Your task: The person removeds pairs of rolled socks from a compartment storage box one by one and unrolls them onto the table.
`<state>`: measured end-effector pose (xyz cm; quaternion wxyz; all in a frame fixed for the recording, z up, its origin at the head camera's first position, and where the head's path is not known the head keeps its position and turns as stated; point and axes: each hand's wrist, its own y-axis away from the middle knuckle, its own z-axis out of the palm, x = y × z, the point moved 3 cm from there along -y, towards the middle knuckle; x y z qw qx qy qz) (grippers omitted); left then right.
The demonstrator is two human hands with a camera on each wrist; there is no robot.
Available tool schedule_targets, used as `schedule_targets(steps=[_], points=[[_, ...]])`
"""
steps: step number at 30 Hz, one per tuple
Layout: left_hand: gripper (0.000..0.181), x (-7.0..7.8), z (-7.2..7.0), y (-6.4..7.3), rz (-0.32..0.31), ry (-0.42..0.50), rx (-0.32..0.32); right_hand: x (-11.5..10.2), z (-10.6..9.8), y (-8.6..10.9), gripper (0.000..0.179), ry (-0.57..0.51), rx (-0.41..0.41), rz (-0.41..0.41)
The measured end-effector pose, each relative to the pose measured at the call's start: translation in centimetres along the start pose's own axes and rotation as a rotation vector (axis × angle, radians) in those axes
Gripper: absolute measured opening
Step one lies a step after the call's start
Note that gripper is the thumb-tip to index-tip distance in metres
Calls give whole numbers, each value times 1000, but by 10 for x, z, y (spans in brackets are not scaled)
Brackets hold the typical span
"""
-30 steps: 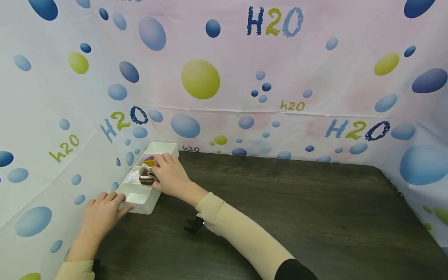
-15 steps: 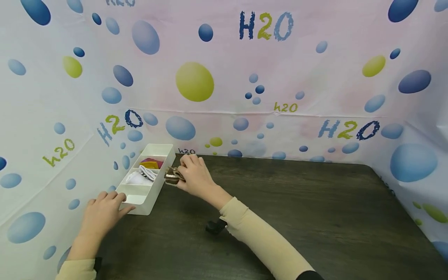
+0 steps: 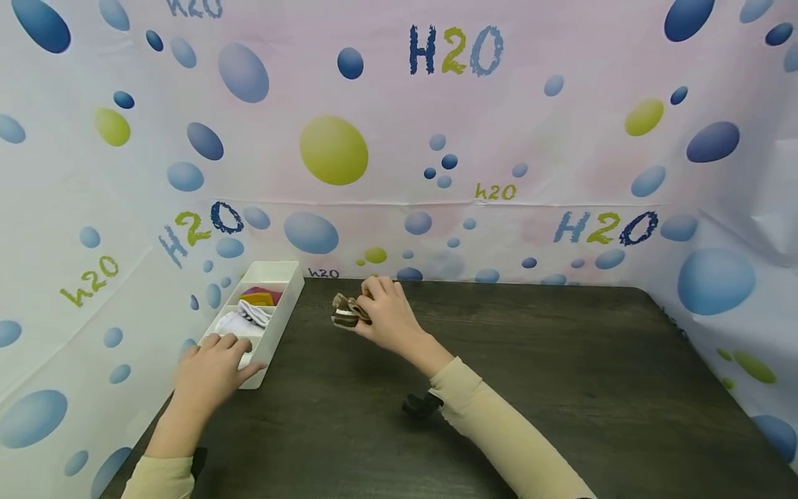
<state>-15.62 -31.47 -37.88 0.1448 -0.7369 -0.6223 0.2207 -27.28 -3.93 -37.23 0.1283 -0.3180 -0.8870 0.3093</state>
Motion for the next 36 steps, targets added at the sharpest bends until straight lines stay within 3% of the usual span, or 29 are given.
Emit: schedule_targets(steps=[4,12,26,36], points=[[42,15,6,-12,37,4,19,13,-8,12,10,5,25,12],[42,50,12,-39,42,57,-30,38,-23,37,15,29,42,39],[39,113,8,-80,166,101,126,65,-42,81,16,33,3,85],[34,160,16,-100,203,211,119,85,-49,118,22,55,23,67]])
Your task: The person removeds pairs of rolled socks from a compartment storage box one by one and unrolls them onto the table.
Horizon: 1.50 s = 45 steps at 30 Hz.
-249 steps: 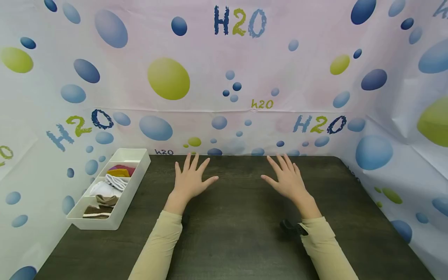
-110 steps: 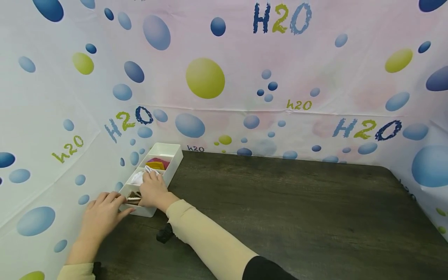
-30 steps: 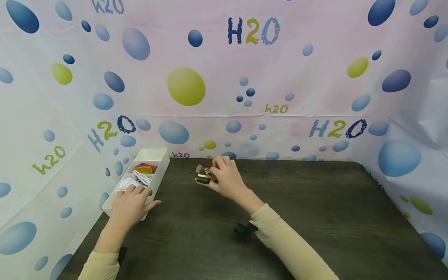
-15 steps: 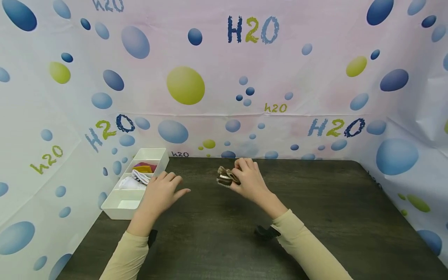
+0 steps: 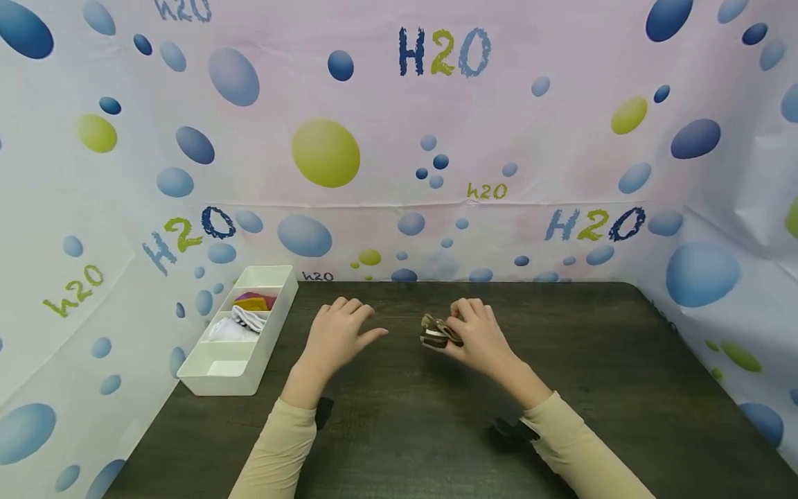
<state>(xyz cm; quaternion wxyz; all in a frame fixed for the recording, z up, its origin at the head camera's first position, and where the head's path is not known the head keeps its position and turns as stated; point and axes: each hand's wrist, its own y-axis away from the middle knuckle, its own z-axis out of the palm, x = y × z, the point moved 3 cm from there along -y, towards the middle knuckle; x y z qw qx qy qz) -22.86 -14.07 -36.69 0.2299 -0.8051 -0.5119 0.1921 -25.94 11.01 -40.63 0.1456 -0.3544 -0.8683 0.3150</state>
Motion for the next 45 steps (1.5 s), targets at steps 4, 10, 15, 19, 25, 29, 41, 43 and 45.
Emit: schedule_targets(steps=[4,10,15,19,25,29,41,43,45], points=[[34,14,6,-7,23,26,6,5,-2,9,21,19,-25,-22],[35,35,14,-19,77,76,9,13,-8,24,20,49,-99,-2],[36,49,24,-27,89,100,-18,19,-9,35,21,71,-179,26],[38,60,32,-35,80,125,-54,25,-8,41,25,87,-258,63],[38,76,38,-49,71,164,-94,32,-11,44,23,89,-330,148],[37,86,43,-50,75,164,-145,36,-11,47,24,45,-367,179],[32,114,65,-41,137,140,-390,45,-19,52,30,-113,-394,229],[30,117,67,-41,140,137,-414,49,-20,53,32,-128,-411,249],[28,119,68,-41,144,134,-427,53,-21,53,34,-141,-420,269]])
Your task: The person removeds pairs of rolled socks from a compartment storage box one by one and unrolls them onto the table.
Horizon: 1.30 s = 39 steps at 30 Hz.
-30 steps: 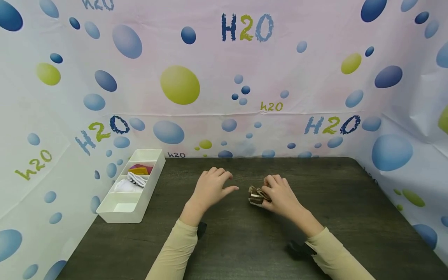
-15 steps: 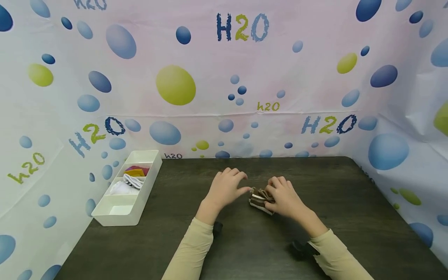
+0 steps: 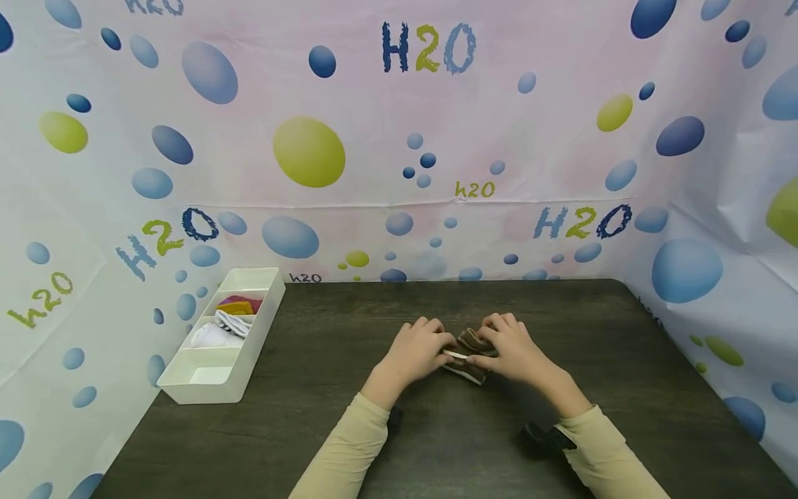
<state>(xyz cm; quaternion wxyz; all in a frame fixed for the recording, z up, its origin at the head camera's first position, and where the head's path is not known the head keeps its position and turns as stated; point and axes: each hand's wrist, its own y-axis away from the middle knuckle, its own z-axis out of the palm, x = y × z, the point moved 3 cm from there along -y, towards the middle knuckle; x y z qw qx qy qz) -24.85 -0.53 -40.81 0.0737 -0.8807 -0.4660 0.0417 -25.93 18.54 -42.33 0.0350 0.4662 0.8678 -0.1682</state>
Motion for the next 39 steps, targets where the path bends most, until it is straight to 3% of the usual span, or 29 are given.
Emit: schedule_targets(steps=[14,22,26,31,35,39], points=[[20,2,6,-5,31,-4,1,17,-11,-3,23,32,119,102],[22,6,5,-6,48,-24,-7,23,-9,-8,27,45,149,18],[23,11,5,-7,87,-64,19,28,0,-11,27,49,96,-28],[28,18,7,-2,150,-101,56,33,15,-14,28,54,-51,-86],[38,22,11,4,176,-122,4,33,22,-13,28,50,-150,-112],[40,25,11,8,182,-134,-51,34,21,-9,25,68,-181,-98]])
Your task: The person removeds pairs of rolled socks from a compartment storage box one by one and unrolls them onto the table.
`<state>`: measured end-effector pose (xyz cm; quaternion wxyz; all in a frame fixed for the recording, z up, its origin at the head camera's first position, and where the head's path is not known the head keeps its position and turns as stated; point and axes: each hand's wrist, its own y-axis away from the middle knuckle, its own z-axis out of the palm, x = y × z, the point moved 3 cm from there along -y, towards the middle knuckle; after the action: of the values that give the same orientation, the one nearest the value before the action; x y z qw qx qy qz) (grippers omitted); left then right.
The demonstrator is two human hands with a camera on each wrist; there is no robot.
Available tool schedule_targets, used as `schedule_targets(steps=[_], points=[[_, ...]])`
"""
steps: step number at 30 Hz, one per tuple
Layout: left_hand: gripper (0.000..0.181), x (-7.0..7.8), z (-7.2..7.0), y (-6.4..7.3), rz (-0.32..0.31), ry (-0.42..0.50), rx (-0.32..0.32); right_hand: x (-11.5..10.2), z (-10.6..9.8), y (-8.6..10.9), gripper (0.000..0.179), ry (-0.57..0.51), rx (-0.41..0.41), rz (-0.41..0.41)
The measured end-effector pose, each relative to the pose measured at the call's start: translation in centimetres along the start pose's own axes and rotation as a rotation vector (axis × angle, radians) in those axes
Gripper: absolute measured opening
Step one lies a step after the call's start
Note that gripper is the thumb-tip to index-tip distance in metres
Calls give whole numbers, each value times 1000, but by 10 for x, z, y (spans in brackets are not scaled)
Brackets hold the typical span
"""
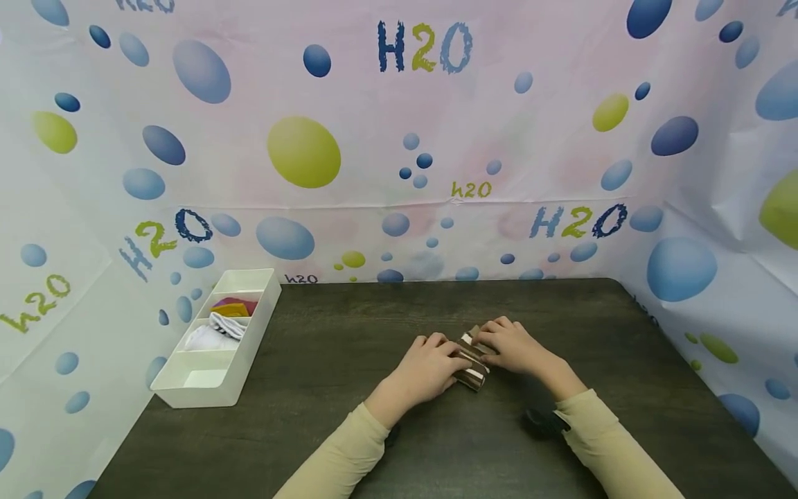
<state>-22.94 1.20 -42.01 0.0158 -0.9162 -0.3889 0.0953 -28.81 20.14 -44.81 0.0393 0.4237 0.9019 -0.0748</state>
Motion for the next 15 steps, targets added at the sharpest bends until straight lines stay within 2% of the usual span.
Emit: schedule_targets(steps=[5,11,15], points=[[35,0,-2,2,-2,5,-16,1,-2,10,26,30,5,20],[38,-1,-3,2,-19,32,45,3,-2,29,29,34,20,55],[40,-1,0,0,-42,16,57,1,-5,41,28,35,27,57]])
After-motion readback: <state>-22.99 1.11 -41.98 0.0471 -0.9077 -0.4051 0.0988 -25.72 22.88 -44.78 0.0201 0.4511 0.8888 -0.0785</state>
